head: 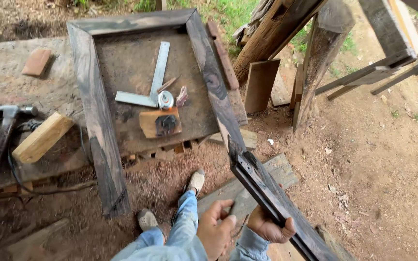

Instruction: The person assembles a wooden picture frame on a workbench. They apply glue to the frame joints with a small stick, fit the corner pieces together, hammer nails into the frame, and reposition the frame on the bench while working around the tools.

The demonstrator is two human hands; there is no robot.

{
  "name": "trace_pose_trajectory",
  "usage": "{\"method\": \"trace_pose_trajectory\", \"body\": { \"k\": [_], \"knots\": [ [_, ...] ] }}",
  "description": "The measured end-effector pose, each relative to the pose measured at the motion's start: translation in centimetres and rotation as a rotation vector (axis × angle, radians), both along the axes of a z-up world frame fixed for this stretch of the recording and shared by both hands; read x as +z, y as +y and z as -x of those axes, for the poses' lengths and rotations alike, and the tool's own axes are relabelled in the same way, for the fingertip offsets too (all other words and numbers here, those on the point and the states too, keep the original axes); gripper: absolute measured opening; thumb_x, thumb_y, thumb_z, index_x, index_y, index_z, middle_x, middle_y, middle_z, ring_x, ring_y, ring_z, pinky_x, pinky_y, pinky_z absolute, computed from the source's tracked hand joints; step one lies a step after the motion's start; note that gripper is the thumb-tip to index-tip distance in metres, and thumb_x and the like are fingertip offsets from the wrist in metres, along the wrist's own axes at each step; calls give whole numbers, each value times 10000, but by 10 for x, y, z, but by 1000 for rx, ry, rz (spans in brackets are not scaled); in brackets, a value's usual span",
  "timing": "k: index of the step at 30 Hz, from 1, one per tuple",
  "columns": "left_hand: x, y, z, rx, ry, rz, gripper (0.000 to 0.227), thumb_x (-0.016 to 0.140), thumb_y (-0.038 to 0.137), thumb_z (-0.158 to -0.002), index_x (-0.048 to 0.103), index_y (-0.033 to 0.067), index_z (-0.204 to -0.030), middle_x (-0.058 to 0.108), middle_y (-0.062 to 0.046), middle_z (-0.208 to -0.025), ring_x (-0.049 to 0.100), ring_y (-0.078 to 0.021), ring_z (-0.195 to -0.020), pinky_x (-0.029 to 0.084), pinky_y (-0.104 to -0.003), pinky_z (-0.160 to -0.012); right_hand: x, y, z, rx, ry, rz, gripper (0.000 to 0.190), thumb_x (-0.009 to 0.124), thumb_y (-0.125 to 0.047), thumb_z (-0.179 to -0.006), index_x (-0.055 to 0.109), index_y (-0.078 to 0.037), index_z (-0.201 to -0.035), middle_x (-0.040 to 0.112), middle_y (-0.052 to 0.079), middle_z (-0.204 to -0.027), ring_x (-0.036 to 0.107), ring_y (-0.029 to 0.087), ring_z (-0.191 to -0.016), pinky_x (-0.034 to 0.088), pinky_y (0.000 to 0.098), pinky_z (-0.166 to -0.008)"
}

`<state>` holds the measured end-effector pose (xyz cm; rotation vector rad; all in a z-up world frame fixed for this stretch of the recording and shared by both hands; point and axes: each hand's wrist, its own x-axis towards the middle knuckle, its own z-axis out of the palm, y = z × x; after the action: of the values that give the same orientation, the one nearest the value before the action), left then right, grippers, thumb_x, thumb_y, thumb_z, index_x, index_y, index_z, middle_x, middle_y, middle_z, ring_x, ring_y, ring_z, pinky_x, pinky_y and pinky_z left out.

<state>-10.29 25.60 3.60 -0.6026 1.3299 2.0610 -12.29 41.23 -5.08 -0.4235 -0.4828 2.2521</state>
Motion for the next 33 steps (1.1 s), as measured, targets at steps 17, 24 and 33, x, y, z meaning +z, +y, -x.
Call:
{"method": "trace_pose_trajectory", "body": {
  "k": [17, 24, 33],
  "knots": [
    [29, -11, 26, -72, 418, 426, 423, 637, 130, -921, 605, 87, -1341, 685, -45, -831, 610, -96, -639, 506, -273, -558, 10, -7, 1, 19, -16, 36, 851, 739, -352, -757, 498, 126, -1418, 601, 339, -1381, 623, 435, -1316, 427, 565, -1170],
    [-31, 1, -10, 27, 594, 436, 411, 674, 71, -909, 644, 58, -1319, 701, -64, -929, 663, -114, -790, 562, -293, -706, -63, 22, -12, -5, 23, 162, 727, 746, -316, -800, 588, 95, -1379, 640, 255, -1367, 644, 421, -1249, 480, 560, -1192],
    [-33, -115, 51, 3, 696, 825, 372, 576, 121, -952, 651, 119, -1316, 736, -116, -1123, 702, -302, -891, 574, -439, -753, -2, 17, -21, 85, 87, -47, 624, 746, -320, -800, 646, -31, -1344, 642, 215, -1338, 610, 424, -1343, 426, 618, -1260]
  ]
}}
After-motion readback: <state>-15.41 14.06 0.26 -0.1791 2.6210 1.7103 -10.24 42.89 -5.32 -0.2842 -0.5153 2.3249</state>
